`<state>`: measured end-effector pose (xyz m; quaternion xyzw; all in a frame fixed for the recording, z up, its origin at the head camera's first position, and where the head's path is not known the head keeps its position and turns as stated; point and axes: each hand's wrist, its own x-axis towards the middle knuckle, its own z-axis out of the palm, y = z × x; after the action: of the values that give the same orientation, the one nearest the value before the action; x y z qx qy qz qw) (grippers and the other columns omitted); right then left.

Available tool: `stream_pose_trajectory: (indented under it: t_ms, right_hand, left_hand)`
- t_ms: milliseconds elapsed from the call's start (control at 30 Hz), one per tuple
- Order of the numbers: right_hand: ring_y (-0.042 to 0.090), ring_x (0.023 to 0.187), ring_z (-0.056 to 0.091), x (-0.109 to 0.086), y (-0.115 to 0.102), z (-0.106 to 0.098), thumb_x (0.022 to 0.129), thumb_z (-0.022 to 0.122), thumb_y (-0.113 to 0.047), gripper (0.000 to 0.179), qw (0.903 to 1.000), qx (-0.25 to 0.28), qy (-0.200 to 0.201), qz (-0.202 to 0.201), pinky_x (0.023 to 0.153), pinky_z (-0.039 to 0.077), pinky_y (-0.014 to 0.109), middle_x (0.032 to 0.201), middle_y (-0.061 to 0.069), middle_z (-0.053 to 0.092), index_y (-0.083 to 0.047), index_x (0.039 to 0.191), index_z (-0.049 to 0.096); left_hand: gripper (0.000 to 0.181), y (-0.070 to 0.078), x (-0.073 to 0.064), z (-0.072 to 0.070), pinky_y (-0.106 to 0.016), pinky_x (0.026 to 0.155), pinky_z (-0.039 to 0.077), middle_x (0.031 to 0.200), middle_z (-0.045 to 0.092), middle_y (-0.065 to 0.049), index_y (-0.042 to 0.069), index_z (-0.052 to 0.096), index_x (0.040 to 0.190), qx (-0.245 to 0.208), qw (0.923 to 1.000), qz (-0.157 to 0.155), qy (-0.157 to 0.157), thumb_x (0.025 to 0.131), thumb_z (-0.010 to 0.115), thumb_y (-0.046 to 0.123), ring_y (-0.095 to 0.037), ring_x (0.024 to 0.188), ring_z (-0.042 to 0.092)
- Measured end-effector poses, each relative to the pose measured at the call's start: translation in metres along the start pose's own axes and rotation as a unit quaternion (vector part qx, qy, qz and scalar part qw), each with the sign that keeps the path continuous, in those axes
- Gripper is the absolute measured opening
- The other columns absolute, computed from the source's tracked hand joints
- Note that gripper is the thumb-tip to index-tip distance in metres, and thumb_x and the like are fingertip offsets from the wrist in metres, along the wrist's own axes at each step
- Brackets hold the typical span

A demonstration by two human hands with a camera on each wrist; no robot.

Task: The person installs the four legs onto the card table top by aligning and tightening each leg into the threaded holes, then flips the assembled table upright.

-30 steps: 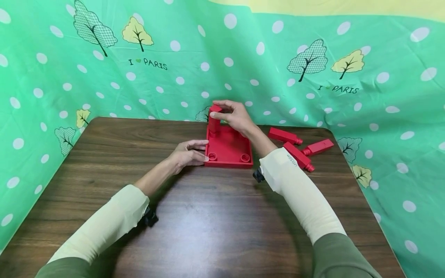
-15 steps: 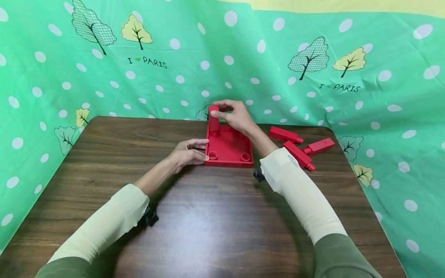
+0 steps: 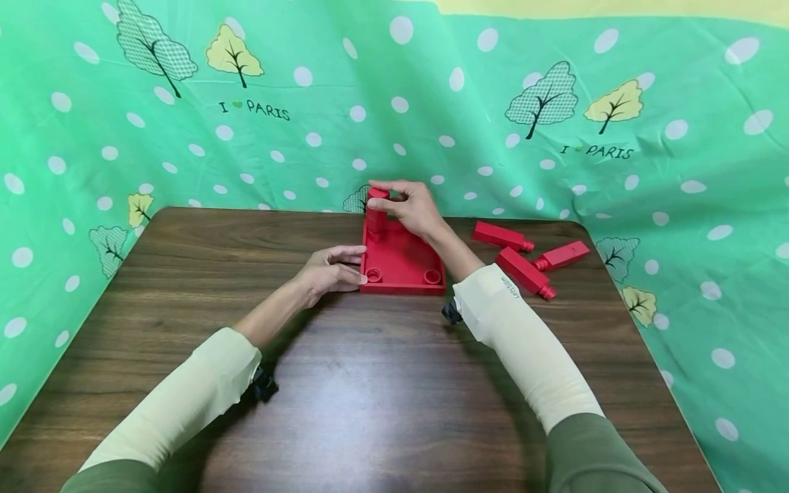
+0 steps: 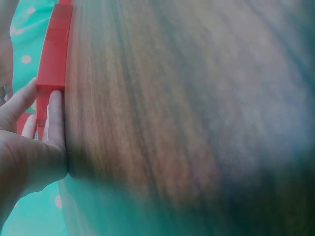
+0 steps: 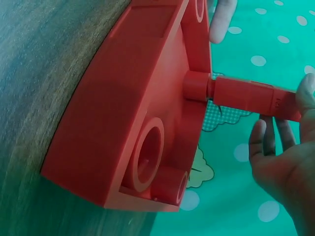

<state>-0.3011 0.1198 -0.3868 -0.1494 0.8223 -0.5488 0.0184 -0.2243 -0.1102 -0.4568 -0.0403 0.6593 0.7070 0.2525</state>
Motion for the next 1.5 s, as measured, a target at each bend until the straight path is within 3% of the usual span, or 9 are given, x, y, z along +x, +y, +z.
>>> stream_pose_trajectory:
  t_ms: [100,267,400,533,800,1067,1200,1333,1500]
  right_hand:
    - [0.021,0.111,0.068,0.0006,0.0005,0.0003,0.102,0.088,-0.028,0.047,1.0,-0.004,-0.002,-0.008,0.083,0.06,0.031,0.152,0.007,0.074,-0.019,0.147,0.078]
    - [0.03,0.12,0.073,0.002,-0.0012,-0.0007,0.105,0.082,-0.017,0.047,0.9996,-0.017,-0.016,-0.019,0.094,0.067,0.034,0.153,0.012,0.072,-0.015,0.151,0.074]
    - [0.029,0.122,0.072,0.0024,-0.0033,0.0001,0.103,0.082,-0.018,0.044,0.9996,-0.019,-0.008,-0.021,0.095,0.065,0.033,0.141,0.013,0.076,-0.014,0.147,0.077]
    - [0.028,0.118,0.073,0.0023,-0.0049,0.0009,0.101,0.084,-0.02,0.041,0.9999,-0.007,0.001,-0.013,0.098,0.067,0.039,0.129,0.013,0.077,-0.013,0.141,0.078]
    - [0.033,0.126,0.07,0.0035,0.0003,0.001,0.103,0.086,-0.027,0.054,0.9982,-0.052,-0.014,-0.024,0.1,0.068,0.046,0.15,0.011,0.068,-0.016,0.153,0.072]
    - [0.033,0.143,0.067,0.0026,0.0033,-0.0009,0.109,0.075,-0.013,0.05,0.9978,-0.041,-0.032,-0.041,0.118,0.06,0.049,0.158,0.015,0.069,-0.008,0.158,0.066]
    - [0.03,0.138,0.072,0.0026,0.0016,0.0,0.106,0.079,-0.014,0.047,0.9994,-0.011,-0.014,-0.03,0.114,0.062,0.04,0.147,0.015,0.076,-0.006,0.151,0.072]
    - [0.029,0.125,0.077,0.0038,-0.0001,0.0008,0.102,0.084,-0.016,0.043,0.9997,-0.005,0.003,-0.024,0.098,0.065,0.03,0.136,0.016,0.08,-0.006,0.143,0.077]
    - [0.026,0.121,0.075,0.0044,-0.0016,0.0012,0.101,0.087,-0.022,0.046,0.9994,-0.025,-0.005,-0.025,0.092,0.069,0.033,0.134,0.01,0.079,-0.011,0.145,0.076]
  left_hand:
    - [0.078,-0.0005,0.0003,0.0002,-0.028,0.087,0.071,0.156,0.063,-0.016,0.014,0.062,0.163,0.0,1.0,0.001,-0.003,0.093,0.078,-0.015,-0.012,0.102,0.077]
    - [0.077,-0.0007,0.001,-0.0003,-0.028,0.086,0.071,0.155,0.063,-0.017,0.013,0.061,0.163,0.0,1.0,0.006,-0.005,0.093,0.078,-0.015,-0.012,0.1,0.078]
    - [0.077,0.0,0.001,-0.0013,-0.028,0.085,0.071,0.153,0.064,-0.015,0.013,0.062,0.163,0.002,1.0,0.007,-0.004,0.093,0.078,-0.014,-0.012,0.1,0.077]
    - [0.077,0.0008,0.0007,-0.0016,-0.028,0.086,0.071,0.152,0.064,-0.014,0.014,0.061,0.163,0.003,0.9999,0.009,-0.004,0.093,0.078,-0.014,-0.012,0.101,0.076]
    - [0.077,-0.0009,-0.0003,-0.0021,-0.027,0.086,0.071,0.154,0.062,-0.015,0.013,0.061,0.164,-0.001,1.0,0.008,-0.004,0.094,0.077,-0.015,-0.012,0.104,0.076]
    - [0.077,-0.0024,0.0,-0.0027,-0.028,0.088,0.071,0.155,0.063,-0.016,0.012,0.061,0.164,0.003,0.9999,0.01,-0.006,0.094,0.077,-0.015,-0.013,0.105,0.076]
    - [0.077,-0.0022,0.0007,-0.0023,-0.029,0.088,0.071,0.156,0.063,-0.017,0.013,0.061,0.163,0.0,1.0,0.007,-0.004,0.094,0.077,-0.015,-0.013,0.104,0.076]
    - [0.076,-0.0017,0.0016,-0.0007,-0.029,0.088,0.071,0.158,0.063,-0.017,0.013,0.061,0.163,-0.003,1.0,0.005,-0.005,0.094,0.077,-0.015,-0.012,0.103,0.077]
    - [0.077,-0.0007,0.0009,-0.0001,-0.028,0.086,0.071,0.157,0.063,-0.015,0.014,0.062,0.163,-0.004,1.0,0.002,-0.002,0.093,0.077,-0.016,-0.012,0.102,0.077]
